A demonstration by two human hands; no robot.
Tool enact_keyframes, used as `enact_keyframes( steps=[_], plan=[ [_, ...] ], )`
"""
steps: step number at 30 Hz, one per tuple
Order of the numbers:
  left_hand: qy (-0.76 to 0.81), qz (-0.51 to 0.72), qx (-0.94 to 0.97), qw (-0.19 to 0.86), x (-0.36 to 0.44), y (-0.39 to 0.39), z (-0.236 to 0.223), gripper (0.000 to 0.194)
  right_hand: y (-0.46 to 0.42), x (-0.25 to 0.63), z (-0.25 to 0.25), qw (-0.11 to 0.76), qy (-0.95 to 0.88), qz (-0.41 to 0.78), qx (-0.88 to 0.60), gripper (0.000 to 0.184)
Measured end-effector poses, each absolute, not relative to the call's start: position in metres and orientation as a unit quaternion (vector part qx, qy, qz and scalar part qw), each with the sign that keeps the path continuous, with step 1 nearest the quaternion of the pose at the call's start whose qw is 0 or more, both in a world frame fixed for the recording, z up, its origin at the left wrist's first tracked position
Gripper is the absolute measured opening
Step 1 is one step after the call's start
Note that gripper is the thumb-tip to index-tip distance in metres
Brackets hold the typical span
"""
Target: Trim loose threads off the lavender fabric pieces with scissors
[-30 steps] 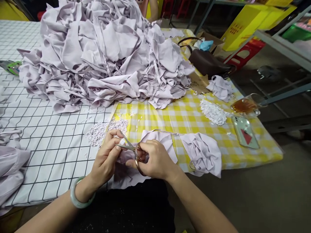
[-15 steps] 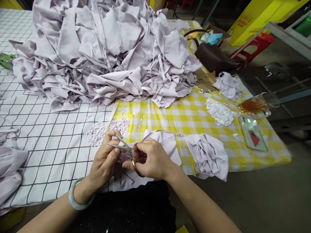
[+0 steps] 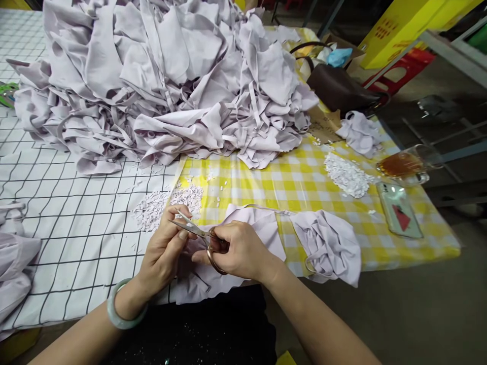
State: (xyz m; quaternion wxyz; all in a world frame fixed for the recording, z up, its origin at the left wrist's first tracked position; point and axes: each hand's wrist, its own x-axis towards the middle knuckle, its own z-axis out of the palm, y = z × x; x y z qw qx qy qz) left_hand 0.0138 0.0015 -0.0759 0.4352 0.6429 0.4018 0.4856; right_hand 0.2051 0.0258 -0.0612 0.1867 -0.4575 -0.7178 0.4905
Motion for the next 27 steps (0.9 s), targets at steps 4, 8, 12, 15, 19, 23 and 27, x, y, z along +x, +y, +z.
enact_keyframes(
  steps=[4, 8, 12, 15, 19, 23, 27],
  plan=[
    [0.418, 0.483, 0.637, 0.432, 0.012, 0.003, -0.081, 0.025, 0.029, 0.208, -0.064, 0.162, -0.704, 0.503, -0.474, 0.054],
    [0.443, 0.477, 0.629, 0.426, 0.012, 0.006, -0.088, 0.026, 0.038, 0.207, -0.068, 0.149, -0.700, 0.489, -0.498, 0.053],
    [0.447, 0.473, 0.608, 0.455, 0.008, 0.006, -0.085, 0.027, 0.051, 0.219, -0.071, 0.242, -0.660, 0.460, -0.543, 0.047],
    [0.429, 0.460, 0.591, 0.505, -0.004, 0.001, -0.072, 0.030, 0.058, 0.255, -0.071, 0.298, -0.664, 0.411, -0.550, 0.036],
    [0.403, 0.371, 0.648, 0.529, -0.024, -0.008, -0.055, 0.032, 0.056, 0.318, -0.070, 0.296, -0.678, 0.343, -0.579, 0.024],
    [0.416, 0.287, 0.722, 0.473, -0.030, -0.018, -0.056, 0.029, 0.052, 0.347, -0.082, 0.219, -0.724, 0.267, -0.597, 0.004],
    [0.453, 0.254, 0.761, 0.389, -0.026, -0.029, -0.064, 0.021, 0.055, 0.339, -0.096, 0.233, -0.725, 0.207, -0.614, 0.012]
  ],
)
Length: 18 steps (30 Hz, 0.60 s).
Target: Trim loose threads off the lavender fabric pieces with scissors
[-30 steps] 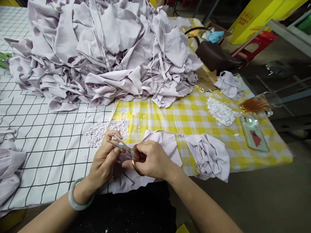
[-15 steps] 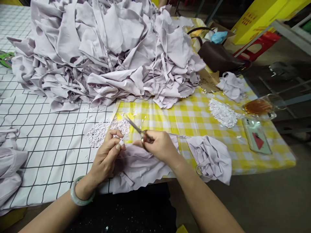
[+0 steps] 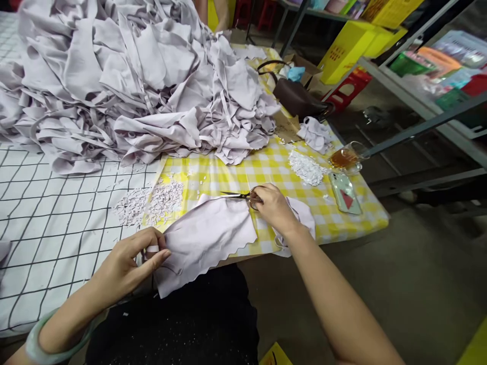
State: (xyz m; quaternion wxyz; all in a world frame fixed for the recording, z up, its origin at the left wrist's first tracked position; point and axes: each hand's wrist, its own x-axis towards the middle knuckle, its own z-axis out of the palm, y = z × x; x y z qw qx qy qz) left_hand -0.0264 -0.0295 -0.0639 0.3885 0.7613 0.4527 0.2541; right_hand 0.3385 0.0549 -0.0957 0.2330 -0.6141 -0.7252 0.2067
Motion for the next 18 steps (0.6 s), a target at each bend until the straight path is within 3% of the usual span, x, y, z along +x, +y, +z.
enact_keyframes(
  steps=[6, 7, 9, 12, 15, 18],
  plan=[
    [0.432, 0.380, 0.774, 0.264, 0.010, -0.037, -0.051, 0.010, 0.055, 0.327, -0.065, 0.334, -0.677, 0.191, -0.627, 0.007],
    [0.424, 0.393, 0.757, 0.304, 0.022, -0.036, -0.047, 0.012, 0.051, 0.321, -0.053, 0.368, -0.661, 0.208, -0.620, 0.011],
    [0.416, 0.388, 0.667, 0.481, 0.045, -0.031, -0.038, 0.024, 0.036, 0.305, -0.027, 0.431, -0.638, 0.263, -0.582, 0.015],
    [0.376, 0.378, 0.392, 0.750, 0.068, -0.019, -0.031, 0.029, 0.002, 0.271, -0.001, 0.413, -0.669, 0.383, -0.484, 0.006],
    [0.351, 0.389, 0.196, 0.829, 0.064, -0.009, -0.030, 0.015, -0.031, 0.248, -0.001, 0.305, -0.710, 0.504, -0.385, 0.017],
    [0.367, 0.378, 0.152, 0.836, 0.042, -0.007, -0.030, 0.010, -0.042, 0.240, -0.018, 0.278, -0.697, 0.561, -0.350, 0.017]
  ],
)
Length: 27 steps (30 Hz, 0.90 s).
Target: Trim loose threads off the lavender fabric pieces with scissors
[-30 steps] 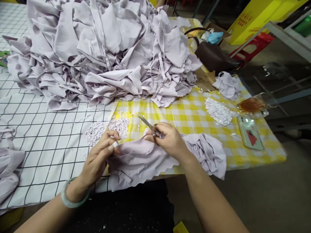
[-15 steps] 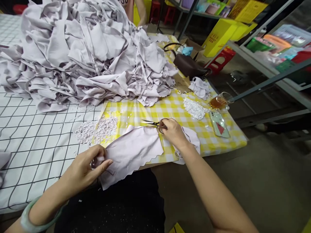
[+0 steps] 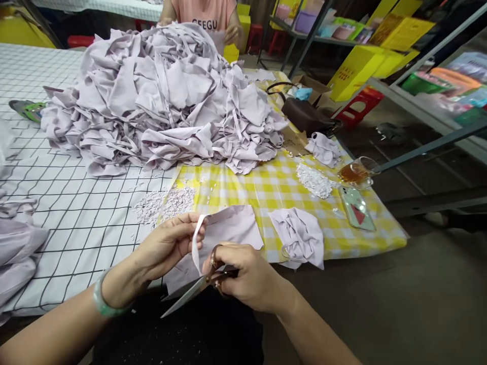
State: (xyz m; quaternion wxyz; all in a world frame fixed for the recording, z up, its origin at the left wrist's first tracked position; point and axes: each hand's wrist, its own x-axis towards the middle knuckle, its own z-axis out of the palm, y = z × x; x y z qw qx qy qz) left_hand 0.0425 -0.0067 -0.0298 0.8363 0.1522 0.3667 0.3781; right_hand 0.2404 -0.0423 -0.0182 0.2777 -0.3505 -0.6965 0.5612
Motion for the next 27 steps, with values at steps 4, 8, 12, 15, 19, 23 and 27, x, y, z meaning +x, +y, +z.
enact_keyframes(
  steps=[4, 8, 12, 15, 19, 23, 27],
  plan=[
    [0.361, 0.341, 0.159, 0.853, 0.018, -0.006, -0.029, 0.007, -0.024, 0.232, -0.055, 0.402, -0.652, 0.503, -0.401, 0.016],
    [0.389, 0.285, 0.256, 0.838, 0.003, -0.005, -0.028, 0.011, 0.004, 0.220, -0.085, 0.402, -0.654, 0.456, -0.451, 0.022],
    [0.443, 0.256, 0.559, 0.652, -0.009, -0.009, -0.027, 0.020, 0.023, 0.225, -0.075, 0.347, -0.591, 0.573, -0.449, 0.028],
    [0.407, 0.219, 0.732, 0.501, -0.011, -0.012, -0.027, 0.021, 0.033, 0.229, -0.052, 0.294, -0.556, 0.640, -0.441, 0.037],
    [0.413, 0.275, 0.790, 0.361, -0.008, -0.015, -0.031, 0.017, 0.037, 0.219, -0.034, 0.246, -0.530, 0.675, -0.451, 0.043],
    [0.444, 0.274, 0.784, 0.337, -0.012, -0.016, -0.026, 0.017, 0.036, 0.217, -0.034, 0.225, -0.497, 0.710, -0.445, 0.044],
    [0.385, 0.206, 0.786, 0.437, -0.021, -0.016, -0.010, 0.024, 0.039, 0.225, -0.042, 0.232, -0.454, 0.753, -0.417, 0.039]
  ],
)
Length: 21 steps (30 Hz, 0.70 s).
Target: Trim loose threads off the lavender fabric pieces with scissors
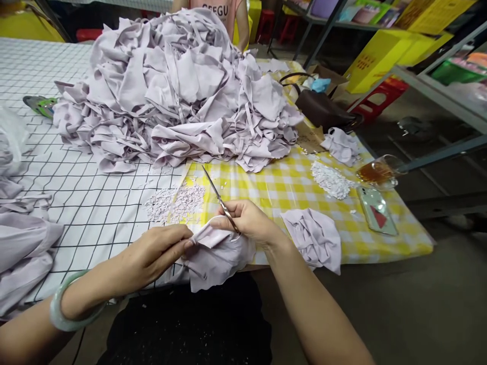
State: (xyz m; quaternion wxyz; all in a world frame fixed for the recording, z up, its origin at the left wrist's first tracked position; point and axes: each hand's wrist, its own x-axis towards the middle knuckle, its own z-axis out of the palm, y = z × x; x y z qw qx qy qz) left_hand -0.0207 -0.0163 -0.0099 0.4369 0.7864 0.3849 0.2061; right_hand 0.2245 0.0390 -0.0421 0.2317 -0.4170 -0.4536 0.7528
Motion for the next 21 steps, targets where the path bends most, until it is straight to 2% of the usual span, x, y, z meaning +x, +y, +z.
enact_keyframes(
  steps=[2, 4, 8, 11, 14, 17, 21],
  plan=[
    [0.356, 0.244, 0.749, 0.503, -0.020, -0.016, -0.006, 0.027, 0.036, 0.220, -0.049, 0.249, -0.429, 0.765, -0.412, 0.038],
    [0.330, 0.332, 0.685, 0.558, -0.015, -0.015, -0.010, 0.029, 0.028, 0.206, -0.057, 0.266, -0.397, 0.783, -0.398, 0.040],
    [0.331, 0.490, 0.515, 0.621, 0.002, -0.017, -0.034, 0.037, 0.006, 0.174, -0.072, 0.284, -0.399, 0.791, -0.366, 0.046],
    [0.392, 0.510, 0.493, 0.586, 0.003, -0.020, -0.049, 0.038, -0.003, 0.172, -0.074, 0.292, -0.526, 0.660, -0.451, 0.044],
    [0.441, 0.511, 0.530, 0.513, -0.006, -0.024, -0.057, 0.037, -0.005, 0.185, -0.069, 0.260, -0.653, 0.512, -0.493, 0.047],
    [0.465, 0.520, 0.519, 0.495, -0.015, -0.026, -0.066, 0.036, -0.006, 0.195, -0.063, 0.232, -0.718, 0.465, -0.463, 0.056],
    [0.449, 0.535, 0.497, 0.515, -0.019, -0.028, -0.075, 0.032, -0.009, 0.193, -0.060, 0.207, -0.756, 0.424, -0.454, 0.058]
  ],
)
